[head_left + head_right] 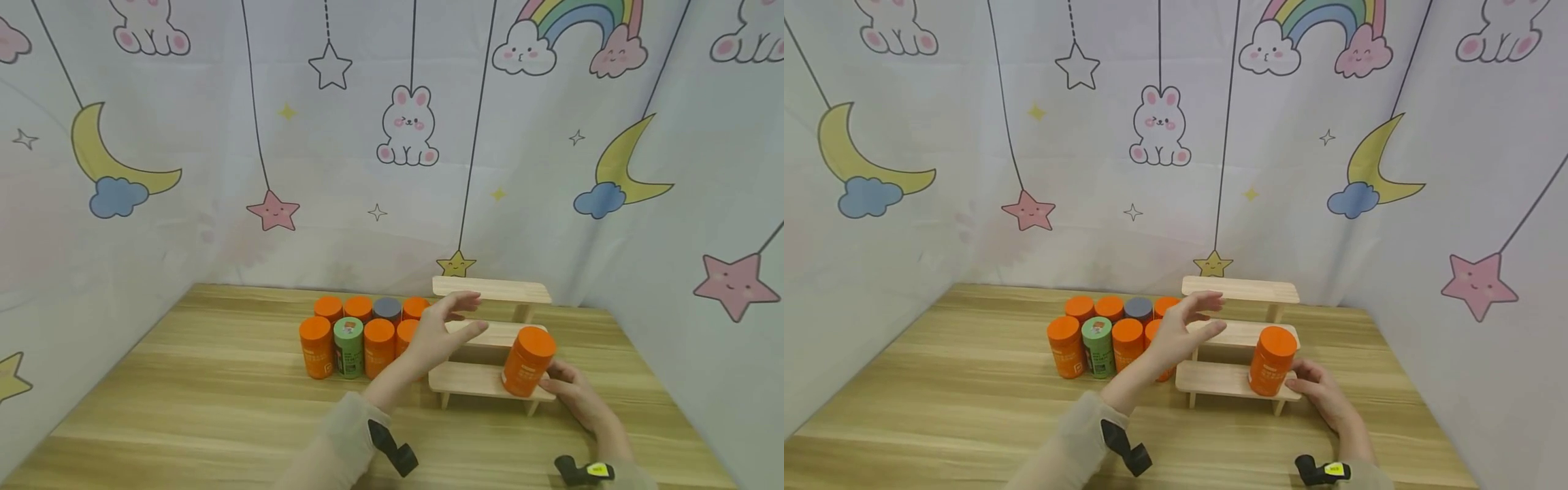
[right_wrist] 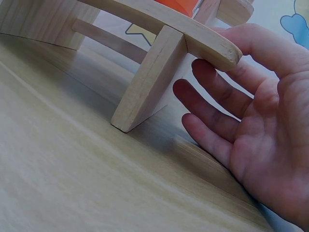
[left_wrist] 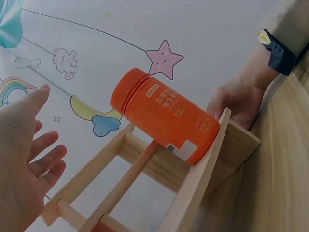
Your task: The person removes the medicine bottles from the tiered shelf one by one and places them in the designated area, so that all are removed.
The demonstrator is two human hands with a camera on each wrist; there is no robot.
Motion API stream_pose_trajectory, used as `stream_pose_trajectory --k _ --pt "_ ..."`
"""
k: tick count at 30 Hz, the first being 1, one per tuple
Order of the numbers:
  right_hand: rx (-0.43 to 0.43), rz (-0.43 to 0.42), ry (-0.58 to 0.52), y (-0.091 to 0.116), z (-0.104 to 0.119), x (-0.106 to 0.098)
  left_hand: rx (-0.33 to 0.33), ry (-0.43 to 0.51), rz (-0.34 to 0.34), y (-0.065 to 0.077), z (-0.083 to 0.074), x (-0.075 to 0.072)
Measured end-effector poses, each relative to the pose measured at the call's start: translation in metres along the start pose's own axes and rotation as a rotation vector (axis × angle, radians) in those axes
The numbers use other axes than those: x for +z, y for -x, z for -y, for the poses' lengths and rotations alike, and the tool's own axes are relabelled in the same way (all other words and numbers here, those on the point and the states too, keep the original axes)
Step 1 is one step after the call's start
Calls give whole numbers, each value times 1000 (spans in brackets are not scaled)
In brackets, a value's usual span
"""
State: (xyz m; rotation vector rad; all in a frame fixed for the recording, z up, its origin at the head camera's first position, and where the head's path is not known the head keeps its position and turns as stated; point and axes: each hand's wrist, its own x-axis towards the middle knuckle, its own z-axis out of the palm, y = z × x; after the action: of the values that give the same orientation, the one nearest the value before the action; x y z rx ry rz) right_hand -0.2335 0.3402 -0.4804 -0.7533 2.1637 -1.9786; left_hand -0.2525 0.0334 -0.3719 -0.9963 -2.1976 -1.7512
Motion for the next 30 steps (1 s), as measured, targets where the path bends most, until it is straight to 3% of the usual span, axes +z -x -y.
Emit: stream_pose_trajectory --k 8,16,26,30 --pt "8 -6 8 0 3 0 -65 107 75 -5 -3 32" --pt "9 -4 16 0 3 0 -101 88 237 -5 0 60" --pt "24 4 7 0 0 -1 -159 17 205 -6 8 74" --pt "27 -3 5 0 0 -2 -146 8 214 -6 9 75"
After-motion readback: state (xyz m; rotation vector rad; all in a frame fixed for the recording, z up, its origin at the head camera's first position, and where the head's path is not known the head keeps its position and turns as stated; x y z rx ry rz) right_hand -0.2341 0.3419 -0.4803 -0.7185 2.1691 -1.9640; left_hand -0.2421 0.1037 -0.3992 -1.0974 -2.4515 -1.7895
